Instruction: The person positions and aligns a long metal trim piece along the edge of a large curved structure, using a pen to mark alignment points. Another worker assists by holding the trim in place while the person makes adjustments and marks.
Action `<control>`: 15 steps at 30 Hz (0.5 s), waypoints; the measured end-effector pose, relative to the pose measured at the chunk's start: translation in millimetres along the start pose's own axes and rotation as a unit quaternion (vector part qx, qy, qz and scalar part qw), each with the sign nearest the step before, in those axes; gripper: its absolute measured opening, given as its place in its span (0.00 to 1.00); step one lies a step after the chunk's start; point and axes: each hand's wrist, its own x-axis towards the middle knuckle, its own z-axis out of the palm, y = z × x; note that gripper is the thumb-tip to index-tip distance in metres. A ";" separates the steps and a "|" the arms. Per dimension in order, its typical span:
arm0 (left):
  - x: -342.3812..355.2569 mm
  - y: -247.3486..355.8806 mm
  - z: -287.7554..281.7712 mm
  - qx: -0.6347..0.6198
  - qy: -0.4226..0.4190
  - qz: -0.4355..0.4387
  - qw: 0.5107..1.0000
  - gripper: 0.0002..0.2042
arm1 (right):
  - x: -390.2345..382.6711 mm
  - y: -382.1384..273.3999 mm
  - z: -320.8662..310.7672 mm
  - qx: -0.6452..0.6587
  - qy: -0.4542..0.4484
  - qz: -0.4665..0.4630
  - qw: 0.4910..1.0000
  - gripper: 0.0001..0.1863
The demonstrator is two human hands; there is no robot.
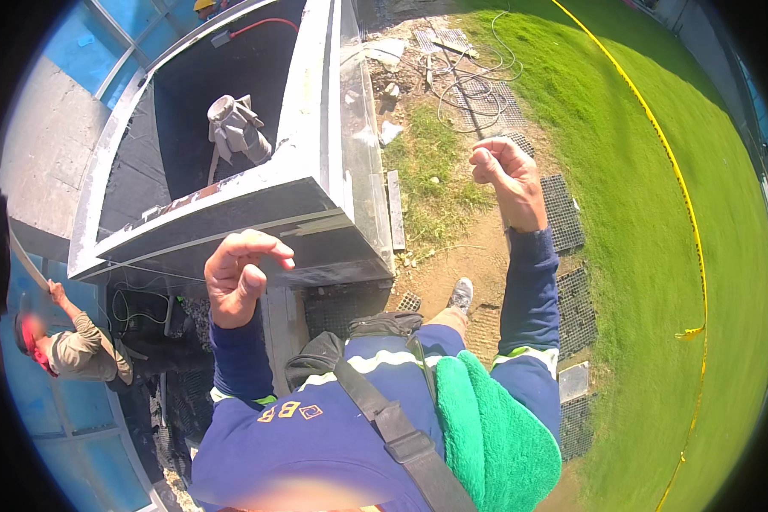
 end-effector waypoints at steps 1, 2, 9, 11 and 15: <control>12.5 -20.5 21.4 0.016 -0.109 -0.032 0.993 0.22 | -0.5 23.9 -32.5 -0.006 0.016 0.031 0.999 0.13; 24.2 -43.3 44.8 0.038 -0.212 -0.064 0.974 0.22 | -3.7 47.8 -63.6 -0.013 0.030 0.063 0.997 0.12; 140.9 -198.1 186.4 0.255 -0.369 -0.133 0.884 0.20 | -18.4 184.3 -158.5 -0.016 -0.033 0.377 0.926 0.16; 175.2 -227.0 202.9 0.257 -0.346 -0.124 0.894 0.20 | -3.9 196.1 -171.5 -0.035 -0.118 0.422 0.898 0.18; 246.1 -280.1 209.6 0.306 -0.257 -0.114 0.910 0.20 | 74.0 211.1 -205.0 -0.037 -0.180 0.428 0.885 0.20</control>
